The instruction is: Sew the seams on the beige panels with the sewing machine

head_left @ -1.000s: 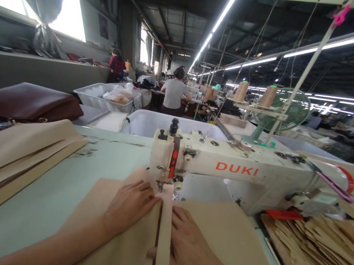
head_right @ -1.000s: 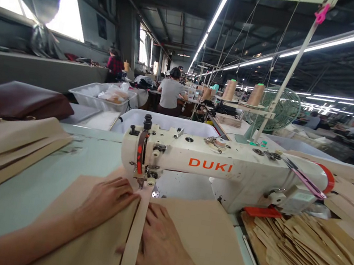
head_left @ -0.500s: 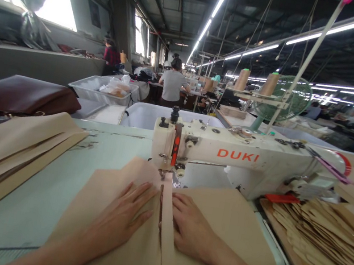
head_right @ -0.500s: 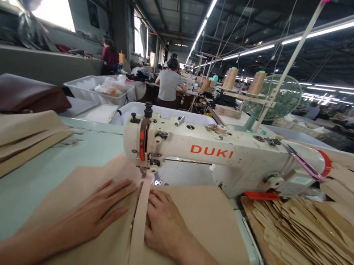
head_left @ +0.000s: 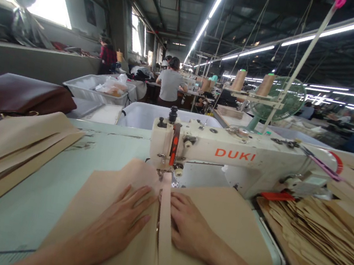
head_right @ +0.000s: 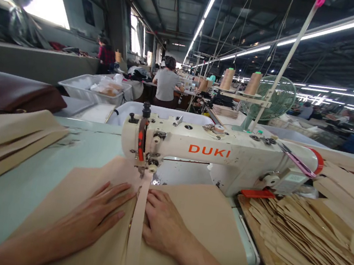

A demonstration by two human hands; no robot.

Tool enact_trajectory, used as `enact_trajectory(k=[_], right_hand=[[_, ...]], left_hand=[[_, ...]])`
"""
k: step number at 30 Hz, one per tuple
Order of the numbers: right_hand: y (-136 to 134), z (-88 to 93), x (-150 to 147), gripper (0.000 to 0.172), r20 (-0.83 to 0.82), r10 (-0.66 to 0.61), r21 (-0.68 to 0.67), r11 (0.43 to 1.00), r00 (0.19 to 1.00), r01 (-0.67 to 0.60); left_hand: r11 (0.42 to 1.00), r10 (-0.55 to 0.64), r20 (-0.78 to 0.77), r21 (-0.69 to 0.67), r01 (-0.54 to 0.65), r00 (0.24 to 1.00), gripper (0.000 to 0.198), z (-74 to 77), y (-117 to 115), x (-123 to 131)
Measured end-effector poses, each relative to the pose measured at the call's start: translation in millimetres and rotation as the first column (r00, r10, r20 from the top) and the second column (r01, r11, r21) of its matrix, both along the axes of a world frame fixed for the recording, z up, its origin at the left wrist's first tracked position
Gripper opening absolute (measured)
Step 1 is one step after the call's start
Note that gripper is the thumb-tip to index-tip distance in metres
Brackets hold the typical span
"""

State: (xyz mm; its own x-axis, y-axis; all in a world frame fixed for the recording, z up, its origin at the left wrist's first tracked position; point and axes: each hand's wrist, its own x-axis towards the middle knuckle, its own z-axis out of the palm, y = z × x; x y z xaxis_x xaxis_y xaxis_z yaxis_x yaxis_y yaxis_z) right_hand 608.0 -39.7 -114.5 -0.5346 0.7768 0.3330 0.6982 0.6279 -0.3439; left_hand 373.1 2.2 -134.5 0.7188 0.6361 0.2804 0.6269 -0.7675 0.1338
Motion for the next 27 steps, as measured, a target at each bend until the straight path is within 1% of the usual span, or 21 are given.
enact_trajectory(k=[3,7,11,15,20,27], right_hand=[[0,-1.6,0,0.038,0.009,0.004,0.012,1.000,1.000,-0.005],[0,-2.5,0,0.037,0.024,-0.013,0.024,1.000,1.000,0.013],[-1,-0.5,0,0.035,0.032,-0.021,0.027,0.999,0.999,0.020],[0,-0.1,1,0.036,0.035,-0.018,0.031,0.999,0.999,0.017],[1,-3.3,3,0.033,0.052,-0.015,0.055,0.998,0.999,0.012],[2,-7.8,4,0.034,0.102,-0.029,0.121,0.993,0.994,0.017]], left_hand=[[1.000,0.022,0.013,-0.012,-0.022,1.000,0.046,1.1,-3,5],[1.000,0.010,-0.005,-0.014,-0.010,1.000,0.049,-0.3,-6,12],[0.999,0.001,-0.024,0.051,0.000,1.000,0.054,-8.9,-4,9],[0.992,-0.029,-0.032,0.121,0.033,0.999,0.063,-15.7,-1,2],[0.988,-0.044,-0.054,0.145,0.052,0.998,0.067,-15.4,-5,0],[0.988,-0.027,-0.073,0.153,0.038,0.997,0.061,-13.7,-5,4]])
